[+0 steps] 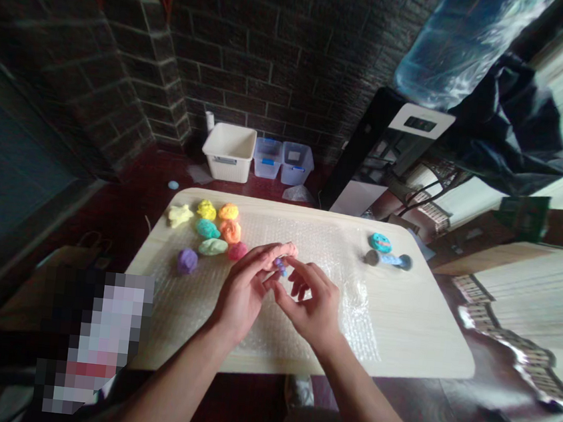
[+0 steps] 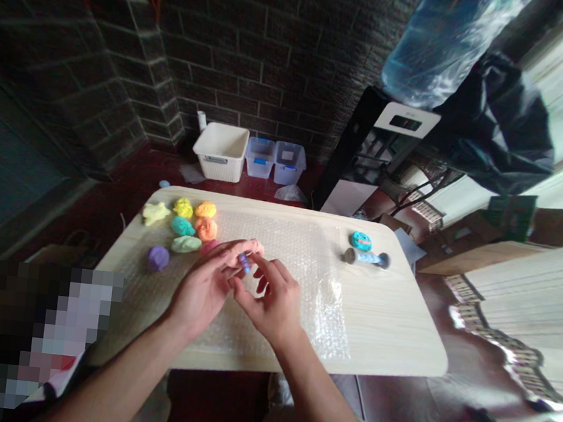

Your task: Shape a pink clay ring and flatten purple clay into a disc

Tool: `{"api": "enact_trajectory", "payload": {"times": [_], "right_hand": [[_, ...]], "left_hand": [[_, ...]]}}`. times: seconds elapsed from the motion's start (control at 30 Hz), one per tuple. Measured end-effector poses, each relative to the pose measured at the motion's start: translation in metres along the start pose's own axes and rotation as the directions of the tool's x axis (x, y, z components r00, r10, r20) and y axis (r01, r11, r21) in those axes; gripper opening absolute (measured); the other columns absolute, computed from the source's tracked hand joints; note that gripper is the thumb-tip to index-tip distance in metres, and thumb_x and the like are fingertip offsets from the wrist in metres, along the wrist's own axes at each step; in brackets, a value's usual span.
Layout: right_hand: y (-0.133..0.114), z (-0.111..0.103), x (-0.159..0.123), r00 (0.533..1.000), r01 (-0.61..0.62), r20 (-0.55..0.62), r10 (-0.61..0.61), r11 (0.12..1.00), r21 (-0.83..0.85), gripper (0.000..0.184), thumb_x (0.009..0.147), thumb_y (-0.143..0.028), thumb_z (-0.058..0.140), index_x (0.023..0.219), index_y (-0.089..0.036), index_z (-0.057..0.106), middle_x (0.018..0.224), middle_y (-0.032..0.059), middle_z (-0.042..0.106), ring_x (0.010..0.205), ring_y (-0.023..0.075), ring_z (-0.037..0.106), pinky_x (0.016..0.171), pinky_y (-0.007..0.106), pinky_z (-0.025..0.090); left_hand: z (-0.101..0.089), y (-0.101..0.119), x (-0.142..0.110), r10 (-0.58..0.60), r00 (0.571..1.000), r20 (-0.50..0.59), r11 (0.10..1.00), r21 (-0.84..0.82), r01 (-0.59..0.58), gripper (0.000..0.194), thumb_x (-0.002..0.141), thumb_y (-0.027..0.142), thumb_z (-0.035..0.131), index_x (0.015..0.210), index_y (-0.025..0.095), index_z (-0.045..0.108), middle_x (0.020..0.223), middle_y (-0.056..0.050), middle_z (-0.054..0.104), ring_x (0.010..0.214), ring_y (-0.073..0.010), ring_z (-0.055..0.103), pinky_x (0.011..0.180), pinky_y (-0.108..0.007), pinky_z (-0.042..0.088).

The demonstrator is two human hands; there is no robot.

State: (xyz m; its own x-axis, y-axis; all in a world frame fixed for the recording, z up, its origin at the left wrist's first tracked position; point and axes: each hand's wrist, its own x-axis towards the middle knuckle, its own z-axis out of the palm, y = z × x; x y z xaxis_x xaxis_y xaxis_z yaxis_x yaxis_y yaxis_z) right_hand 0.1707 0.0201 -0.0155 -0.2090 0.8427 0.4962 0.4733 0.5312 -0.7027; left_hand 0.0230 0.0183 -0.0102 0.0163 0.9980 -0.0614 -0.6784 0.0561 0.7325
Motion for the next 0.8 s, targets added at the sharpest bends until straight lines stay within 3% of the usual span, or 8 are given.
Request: {"api": "enact_trajectory", "payload": {"times": [0.27,0.47,0.57,0.67,0.73,0.8], "right_hand": [[0.002,0.002,0.002,0.991,-0.135,-0.027,0.134,0.99,-0.029,0.018,0.097,-0.034,0.07,0.103,-0.019,0.079,0.073,0.0027,0.07,0.057,0.015,0.062,0.056,0.029,0.05],[0.0,0.001,-0.002,0.963,-0.24,-0.081,0.257,0.954,0.181,0.018,0.095,-0.032,0.07,0.107,-0.019,0.076,0.088,0.0069,0.079,0.066,0.0158,0.069,0.057,0.027,0.054],[-0.003,0.002,-0.003,0.945,-0.283,-0.077,0.318,0.912,0.299,0.016,0.092,-0.031,0.072,0.103,-0.02,0.072,0.084,0.005,0.075,0.066,0.015,0.067,0.054,0.024,0.051],[-0.004,0.001,-0.005,0.921,-0.323,-0.057,0.386,0.836,0.444,0.017,0.09,-0.032,0.075,0.1,-0.02,0.067,0.086,0.0039,0.073,0.066,0.0145,0.067,0.053,0.023,0.051],[-0.004,-0.002,-0.007,0.912,-0.335,-0.027,0.409,0.782,0.525,0.02,0.088,-0.032,0.077,0.099,-0.021,0.065,0.091,0.0051,0.075,0.068,0.0151,0.07,0.053,0.023,0.052],[-0.005,-0.005,-0.009,0.904,-0.344,-0.01,0.427,0.74,0.578,0.022,0.087,-0.034,0.078,0.099,-0.021,0.064,0.096,0.0063,0.077,0.069,0.0157,0.073,0.052,0.022,0.053]], "left_hand": [[0.009,-0.004,-0.004,-0.016,0.999,0.042,1.0,-0.001,0.016,0.024,0.098,0.027,0.064,0.112,0.018,0.082,0.133,-0.014,0.075,0.131,-0.0307,0.064,0.104,-0.038,0.051],[0.009,-0.004,-0.003,-0.009,1.0,0.015,0.997,-0.076,0.01,0.025,0.098,0.029,0.065,0.112,0.016,0.081,0.134,-0.015,0.075,0.13,-0.0291,0.066,0.102,-0.034,0.054],[0.004,0.0,0.002,-0.04,0.989,-0.146,0.991,-0.128,0.021,0.026,0.096,0.029,0.066,0.112,0.015,0.08,0.131,-0.014,0.075,0.123,-0.027,0.07,0.1,-0.033,0.055],[0.001,0.007,0.008,-0.083,0.918,-0.389,0.985,-0.171,0.016,0.022,0.094,0.023,0.063,0.107,0.015,0.079,0.119,-0.013,0.077,0.113,-0.0231,0.073,0.095,-0.033,0.058],[0.0,0.012,0.009,-0.094,0.881,-0.463,0.982,-0.188,0.006,0.021,0.094,0.02,0.06,0.104,0.014,0.078,0.112,-0.013,0.077,0.109,-0.0223,0.073,0.094,-0.034,0.06],[0.001,0.015,0.008,-0.103,0.871,-0.481,0.978,-0.208,0.001,0.021,0.094,0.02,0.058,0.1,0.013,0.077,0.108,-0.013,0.077,0.106,-0.0223,0.073,0.093,-0.035,0.061]]}}
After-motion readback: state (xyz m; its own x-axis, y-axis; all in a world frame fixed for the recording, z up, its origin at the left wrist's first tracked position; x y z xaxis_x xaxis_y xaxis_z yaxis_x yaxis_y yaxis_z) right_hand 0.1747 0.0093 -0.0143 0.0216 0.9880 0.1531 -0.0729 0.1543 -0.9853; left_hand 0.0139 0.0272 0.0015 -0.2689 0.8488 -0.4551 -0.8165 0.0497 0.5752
